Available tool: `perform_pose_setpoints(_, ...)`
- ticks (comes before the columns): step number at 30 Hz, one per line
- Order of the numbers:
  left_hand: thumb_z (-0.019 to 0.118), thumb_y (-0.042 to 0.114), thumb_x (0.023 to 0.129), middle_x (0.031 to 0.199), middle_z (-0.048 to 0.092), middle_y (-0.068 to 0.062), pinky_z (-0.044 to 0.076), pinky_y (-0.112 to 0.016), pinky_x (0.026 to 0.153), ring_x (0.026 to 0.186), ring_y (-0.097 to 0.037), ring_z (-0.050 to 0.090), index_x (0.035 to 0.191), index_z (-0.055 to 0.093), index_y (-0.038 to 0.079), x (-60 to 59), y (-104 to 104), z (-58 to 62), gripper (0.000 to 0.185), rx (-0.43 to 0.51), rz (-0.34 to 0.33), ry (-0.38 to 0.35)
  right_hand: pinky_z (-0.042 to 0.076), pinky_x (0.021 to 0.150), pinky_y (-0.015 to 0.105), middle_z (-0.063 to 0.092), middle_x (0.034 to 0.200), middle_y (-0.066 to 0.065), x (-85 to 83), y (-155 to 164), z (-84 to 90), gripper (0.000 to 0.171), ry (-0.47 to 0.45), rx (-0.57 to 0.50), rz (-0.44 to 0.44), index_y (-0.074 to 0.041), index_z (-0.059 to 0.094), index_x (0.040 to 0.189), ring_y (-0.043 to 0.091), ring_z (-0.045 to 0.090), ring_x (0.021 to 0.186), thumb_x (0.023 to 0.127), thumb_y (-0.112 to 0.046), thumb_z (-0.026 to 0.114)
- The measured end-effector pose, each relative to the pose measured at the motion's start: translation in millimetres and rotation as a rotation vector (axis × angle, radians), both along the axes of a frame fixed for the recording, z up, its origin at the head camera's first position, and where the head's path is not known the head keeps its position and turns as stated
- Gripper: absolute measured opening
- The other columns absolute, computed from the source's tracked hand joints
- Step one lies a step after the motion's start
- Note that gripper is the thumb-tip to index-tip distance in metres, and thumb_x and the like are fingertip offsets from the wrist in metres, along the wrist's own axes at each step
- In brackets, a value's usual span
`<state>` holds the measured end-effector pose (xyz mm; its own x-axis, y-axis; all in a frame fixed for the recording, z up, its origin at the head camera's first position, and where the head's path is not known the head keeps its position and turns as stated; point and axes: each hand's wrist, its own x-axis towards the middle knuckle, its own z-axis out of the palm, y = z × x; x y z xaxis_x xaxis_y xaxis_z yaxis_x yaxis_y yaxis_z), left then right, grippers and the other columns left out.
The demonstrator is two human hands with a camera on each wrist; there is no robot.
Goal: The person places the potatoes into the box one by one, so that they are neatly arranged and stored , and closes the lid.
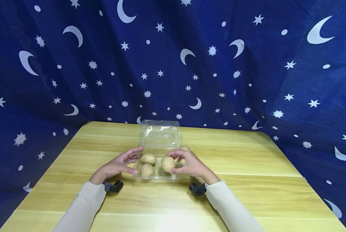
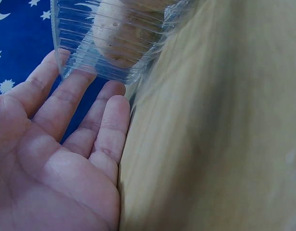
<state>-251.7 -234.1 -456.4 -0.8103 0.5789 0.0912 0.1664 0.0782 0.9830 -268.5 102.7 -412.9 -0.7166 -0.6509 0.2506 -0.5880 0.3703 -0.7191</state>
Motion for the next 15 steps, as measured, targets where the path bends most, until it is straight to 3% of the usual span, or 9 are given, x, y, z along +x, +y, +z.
perform_pose_setpoints(6,0.078,0.01,0.084,0.163,0.014,-0.023,0.014,-0.059,0.118,0.146,-0.047,0.018,0.157,0.016,-0.001,-0.5,0.3,-0.2,0.096,0.002,-0.005,0.003,0.05,0.084,0.036,0.069,0.107,-0.004,0.7,-4.6,2.7,0.051,0.028,0.077,0.019,-0.009,0.069,0.121,0.022,0.058,0.098,0.075,-0.019,0.087)
perform_pose_setpoints(15,0.079,0.008,0.083,0.163,0.015,-0.023,0.015,-0.058,0.118,0.146,-0.046,0.018,0.157,0.017,-0.001,-2.1,0.1,0.8,0.097,0.015,-0.004,-0.01,0.051,0.088,0.045,0.071,0.114,0.0,-4.3,-9.6,3.9,0.05,0.046,0.147,0.095,-0.006,0.068,0.123,0.016,0.061,0.099,0.077,-0.019,0.086)
